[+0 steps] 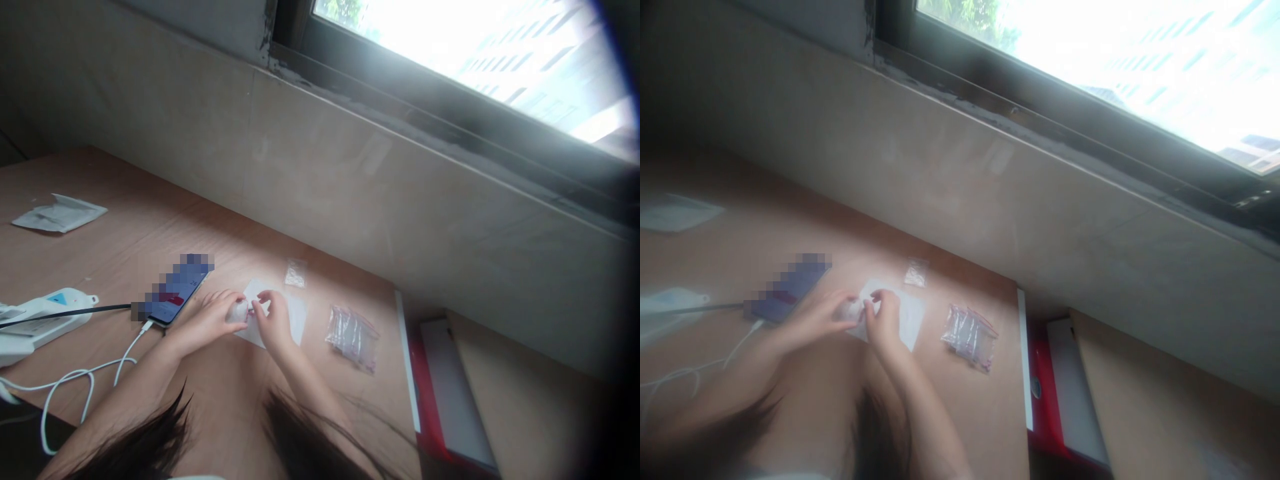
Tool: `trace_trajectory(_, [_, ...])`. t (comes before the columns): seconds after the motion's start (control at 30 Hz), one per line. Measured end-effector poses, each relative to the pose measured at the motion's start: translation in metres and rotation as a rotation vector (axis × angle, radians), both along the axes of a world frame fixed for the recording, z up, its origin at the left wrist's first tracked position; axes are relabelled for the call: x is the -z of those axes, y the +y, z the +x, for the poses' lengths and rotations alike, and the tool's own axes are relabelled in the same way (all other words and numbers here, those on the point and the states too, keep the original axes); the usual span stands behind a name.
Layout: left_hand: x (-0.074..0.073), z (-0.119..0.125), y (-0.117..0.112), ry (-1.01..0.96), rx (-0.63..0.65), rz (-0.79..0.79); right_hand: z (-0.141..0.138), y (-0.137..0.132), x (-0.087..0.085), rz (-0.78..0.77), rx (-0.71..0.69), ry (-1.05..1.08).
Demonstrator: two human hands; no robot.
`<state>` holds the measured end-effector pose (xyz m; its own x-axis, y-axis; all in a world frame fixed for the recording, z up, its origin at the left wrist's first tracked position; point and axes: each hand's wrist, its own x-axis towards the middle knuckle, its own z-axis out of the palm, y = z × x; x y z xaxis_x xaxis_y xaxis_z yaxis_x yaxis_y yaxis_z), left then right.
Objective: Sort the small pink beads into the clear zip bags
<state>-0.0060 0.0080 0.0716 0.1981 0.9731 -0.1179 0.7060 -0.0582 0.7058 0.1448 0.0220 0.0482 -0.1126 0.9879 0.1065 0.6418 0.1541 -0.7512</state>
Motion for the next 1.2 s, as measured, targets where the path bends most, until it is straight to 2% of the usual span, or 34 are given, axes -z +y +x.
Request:
trace_trajectory(0.17, [0.003,-0.006,-0.002,0.018,0.073,0.037,0.016,-0.002,0.026,-0.083,-0.003,-0.358])
trace_trajectory(0.33, [-0.001,-0.004,-0.003,0.034,0.07,0.018,0.018,-0.003,0.031,-0.103,-0.042,-0.481])
trace_trajectory(0.53, [-0.003,-0.002,-0.003,0.048,0.041,-0.005,0.018,-0.002,0.025,-0.078,0.05,-0.416])
trace_trajectory(0.6, [0.001,-0.001,-0.003,0.017,0.043,-0.004,0.015,-0.005,0.018,-0.044,0.062,-0.281])
trace_trajectory(0.7, [0.008,0.0,-0.003,-0.021,0.047,0.01,0.007,-0.009,0.006,-0.043,-0.016,-0.022])
trace_trajectory(0.77, [0.01,0.0,-0.003,-0.024,0.035,0.017,0.001,-0.008,0.002,-0.06,-0.05,0.074])
trace_trajectory(0.9, [0.007,-0.003,-0.004,-0.021,0.037,0.025,-0.003,0.001,0.012,-0.047,-0.003,-0.009])
trace_trajectory(1.03, [0.002,-0.006,-0.007,-0.02,0.055,0.043,-0.005,0.009,0.028,-0.047,-0.079,-0.155])
trace_trajectory(1.2, [0.001,-0.008,-0.006,-0.022,0.05,0.024,-0.006,0.012,0.032,-0.026,-0.119,-0.268])
